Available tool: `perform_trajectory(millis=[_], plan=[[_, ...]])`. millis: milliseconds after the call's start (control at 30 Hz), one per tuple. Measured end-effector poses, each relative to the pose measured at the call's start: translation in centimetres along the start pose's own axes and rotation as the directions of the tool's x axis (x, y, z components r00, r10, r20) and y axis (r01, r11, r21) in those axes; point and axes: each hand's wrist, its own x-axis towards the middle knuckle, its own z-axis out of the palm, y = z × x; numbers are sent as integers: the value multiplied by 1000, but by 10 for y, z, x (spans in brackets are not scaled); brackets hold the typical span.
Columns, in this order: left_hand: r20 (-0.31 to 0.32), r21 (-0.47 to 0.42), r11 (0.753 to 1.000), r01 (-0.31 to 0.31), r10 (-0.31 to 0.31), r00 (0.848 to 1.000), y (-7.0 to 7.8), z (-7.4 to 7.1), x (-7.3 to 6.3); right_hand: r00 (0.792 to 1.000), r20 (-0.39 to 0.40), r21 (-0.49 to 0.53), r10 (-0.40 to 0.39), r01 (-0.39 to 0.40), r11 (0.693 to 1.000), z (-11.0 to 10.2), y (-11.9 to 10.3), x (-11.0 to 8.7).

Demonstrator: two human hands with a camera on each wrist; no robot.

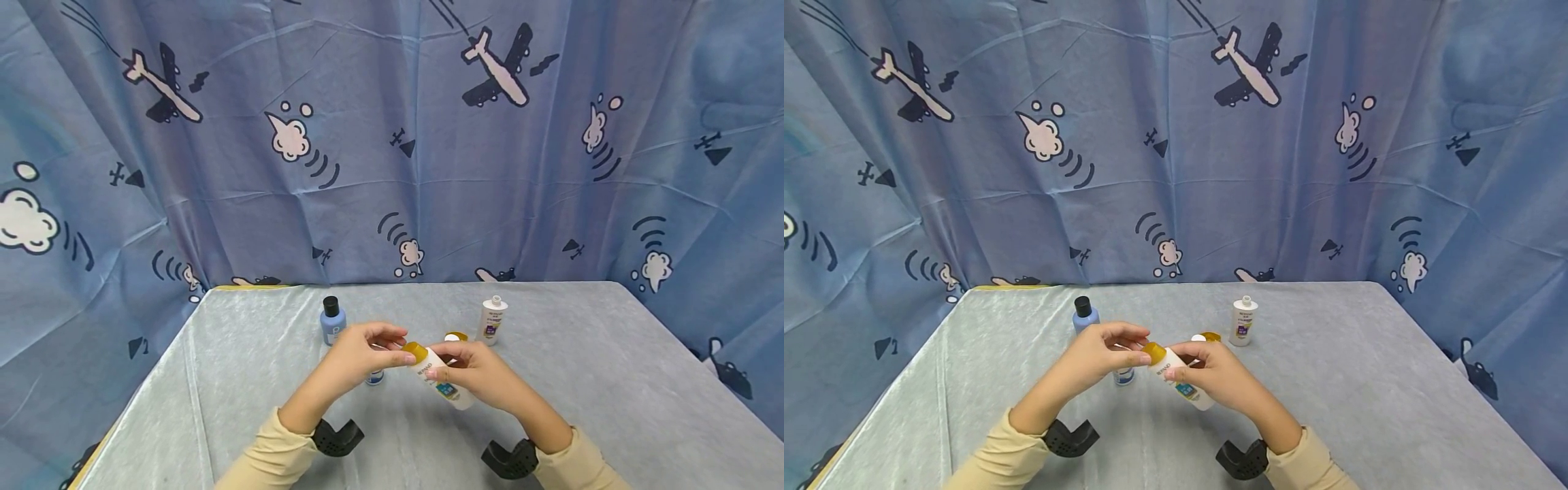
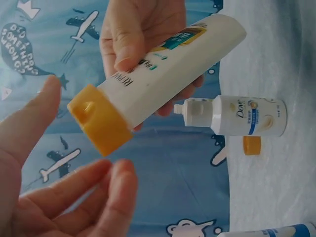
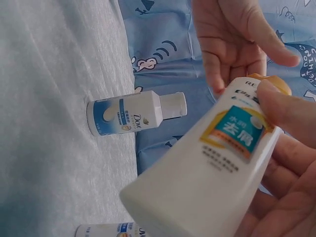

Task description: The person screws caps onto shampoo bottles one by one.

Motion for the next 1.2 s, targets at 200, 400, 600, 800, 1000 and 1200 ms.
perform_trajectory(millis=[200,400,600,800,1000,1200], plan=[[16,41,994,-103,102,995,-1,5,0,1000,7,13,4,-4,1000,1,0,0],[88,6,981,-196,195,977,1,2,-2,1000,13,4,-2,2,1000,-1,0,1],[106,-19,992,-124,125,986,2,-2,-2,1000,14,-4,13,-13,1000,-2,1,1],[-31,95,995,-9,12,999,9,0,-6,1000,-2,-6,9,-9,1000,0,1,0],[-82,192,981,-43,60,995,12,7,-7,1000,-15,-14,16,-16,1000,2,0,0],[-32,117,988,-100,105,994,8,7,-6,1000,-5,4,7,-7,1000,1,1,-1]])
